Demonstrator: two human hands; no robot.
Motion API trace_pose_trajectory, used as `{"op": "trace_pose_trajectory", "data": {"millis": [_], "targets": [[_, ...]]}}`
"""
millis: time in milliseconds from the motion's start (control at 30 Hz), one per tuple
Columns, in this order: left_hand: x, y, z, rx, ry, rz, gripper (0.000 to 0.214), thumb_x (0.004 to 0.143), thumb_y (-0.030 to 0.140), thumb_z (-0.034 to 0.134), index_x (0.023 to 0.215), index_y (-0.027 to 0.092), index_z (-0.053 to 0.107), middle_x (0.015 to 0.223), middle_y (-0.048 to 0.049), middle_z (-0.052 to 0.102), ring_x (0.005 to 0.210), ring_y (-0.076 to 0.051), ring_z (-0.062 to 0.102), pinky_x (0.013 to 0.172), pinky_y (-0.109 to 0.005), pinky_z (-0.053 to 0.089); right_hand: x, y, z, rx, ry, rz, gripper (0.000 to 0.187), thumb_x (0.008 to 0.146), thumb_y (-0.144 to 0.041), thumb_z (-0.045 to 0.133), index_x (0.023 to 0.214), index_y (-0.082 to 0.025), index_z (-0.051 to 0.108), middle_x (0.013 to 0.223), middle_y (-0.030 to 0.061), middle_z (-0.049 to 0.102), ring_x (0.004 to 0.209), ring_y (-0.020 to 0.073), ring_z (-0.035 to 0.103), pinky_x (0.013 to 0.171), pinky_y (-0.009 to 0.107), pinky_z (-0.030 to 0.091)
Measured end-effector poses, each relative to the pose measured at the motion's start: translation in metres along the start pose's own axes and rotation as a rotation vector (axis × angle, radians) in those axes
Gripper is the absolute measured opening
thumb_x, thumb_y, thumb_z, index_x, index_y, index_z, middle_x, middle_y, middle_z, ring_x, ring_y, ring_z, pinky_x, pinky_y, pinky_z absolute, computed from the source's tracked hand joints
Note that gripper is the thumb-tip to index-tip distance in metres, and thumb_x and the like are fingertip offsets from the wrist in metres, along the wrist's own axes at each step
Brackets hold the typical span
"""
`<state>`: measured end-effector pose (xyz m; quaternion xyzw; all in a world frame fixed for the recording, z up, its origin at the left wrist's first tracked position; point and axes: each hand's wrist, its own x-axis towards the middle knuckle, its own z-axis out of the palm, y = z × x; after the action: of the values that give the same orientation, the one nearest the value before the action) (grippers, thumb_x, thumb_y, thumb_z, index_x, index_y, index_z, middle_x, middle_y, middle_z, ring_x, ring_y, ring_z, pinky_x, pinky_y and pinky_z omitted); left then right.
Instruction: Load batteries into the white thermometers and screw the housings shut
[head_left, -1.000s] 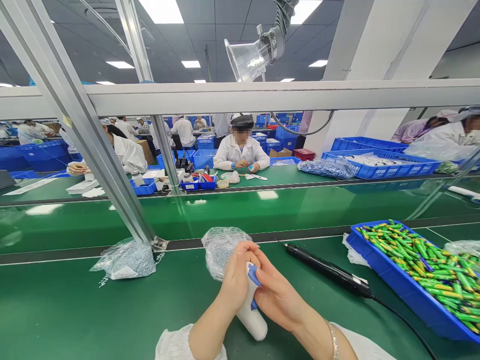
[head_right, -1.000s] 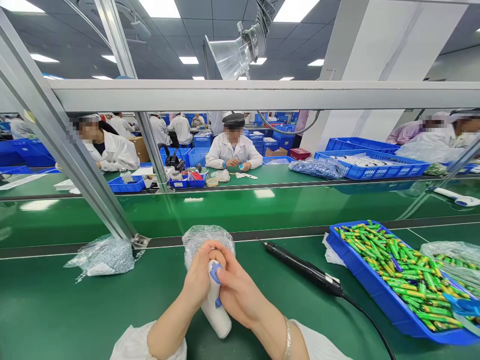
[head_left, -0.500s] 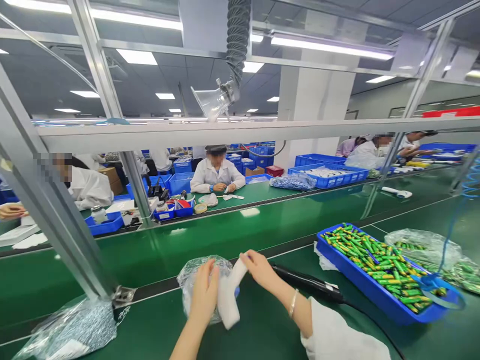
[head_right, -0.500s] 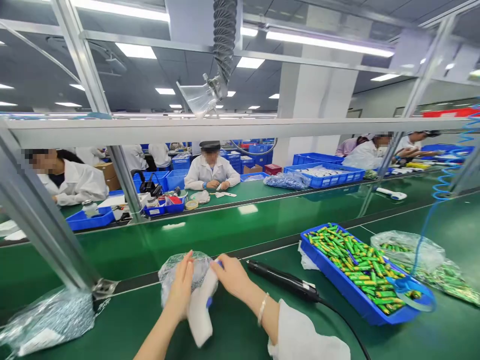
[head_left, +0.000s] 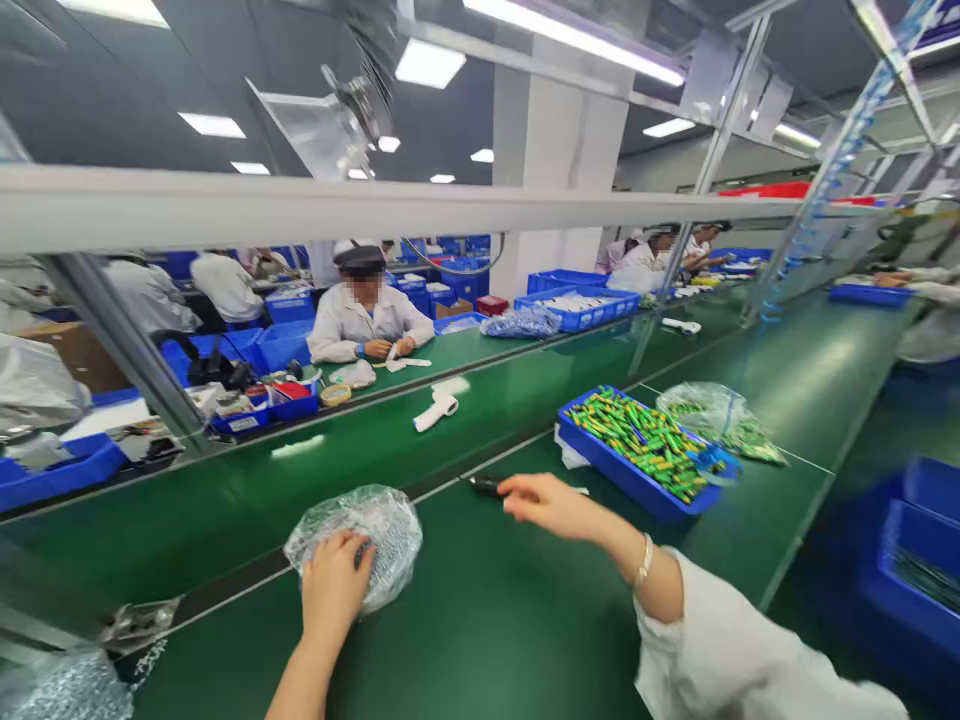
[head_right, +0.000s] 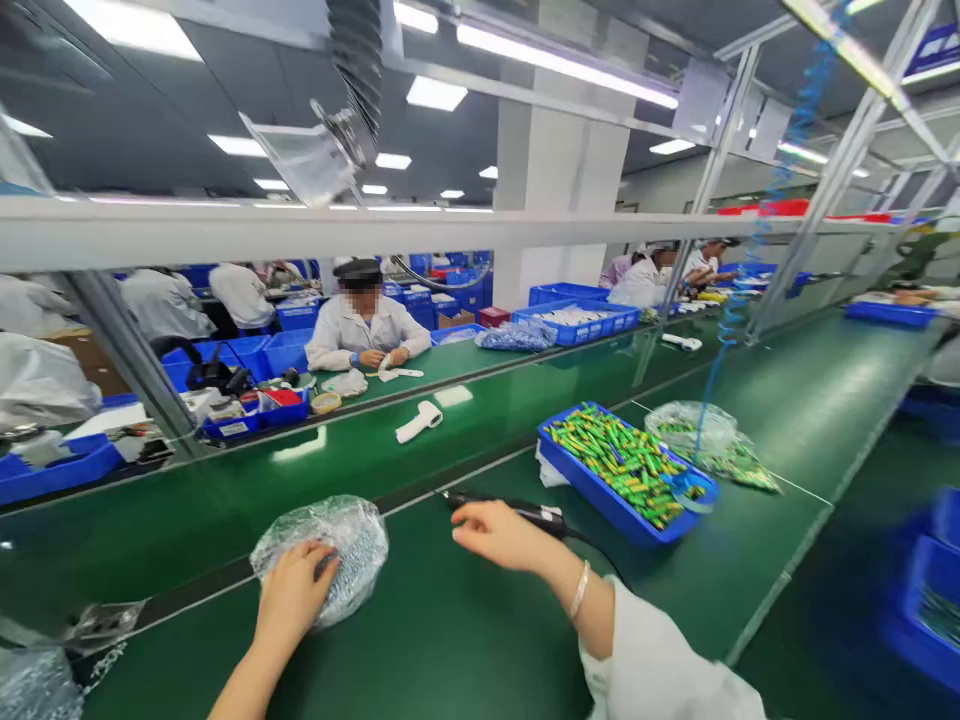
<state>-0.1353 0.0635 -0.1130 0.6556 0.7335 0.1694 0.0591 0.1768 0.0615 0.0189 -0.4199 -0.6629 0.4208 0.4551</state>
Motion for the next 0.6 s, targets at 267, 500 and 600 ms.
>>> {"op": "trace_pose_trajectory", "data": {"millis": [267, 500, 600], "targets": [[0.001, 0.011, -0.032, 0.034, -0.033, -0.012, 0.035, 0.082, 0.034, 0.040, 0.098, 0.018, 0.067, 0.111, -0.0114, 0.060, 0.106, -0.033, 0.049, 0.088, -0.046, 0.038, 0.017, -0.064, -0.055, -0.004, 0.235, -0.190, 0.049, 0.075, -0.063, 0.059, 0.097, -0.019, 0.062, 0.080, 0.0042, 0.060, 0.068, 0.0172, 0.058, 0.065, 0.030, 0.049], [-0.013, 0.039, -0.055, 0.002, 0.058, -0.061, 0.021, 0.072, 0.022, 0.053, 0.083, 0.022, 0.070, 0.095, -0.0075, 0.064, 0.096, -0.028, 0.053, 0.083, -0.039, 0.041, 0.046, -0.048, -0.024, 0.195, 0.246, -0.438, 0.035, 0.083, -0.056, 0.053, 0.088, -0.021, 0.058, 0.066, 0.0039, 0.055, 0.056, 0.0174, 0.052, 0.049, 0.027, 0.044], [-0.015, 0.048, -0.053, -0.020, 0.108, -0.116, 0.018, 0.069, 0.016, 0.055, 0.078, 0.022, 0.070, 0.092, -0.0068, 0.064, 0.094, -0.026, 0.053, 0.081, -0.037, 0.041, 0.074, -0.007, -0.002, 0.054, 0.005, -0.342, 0.028, 0.076, -0.048, 0.059, 0.083, -0.021, 0.062, 0.061, 0.0033, 0.055, 0.052, 0.0182, 0.052, 0.047, 0.027, 0.042]]}}
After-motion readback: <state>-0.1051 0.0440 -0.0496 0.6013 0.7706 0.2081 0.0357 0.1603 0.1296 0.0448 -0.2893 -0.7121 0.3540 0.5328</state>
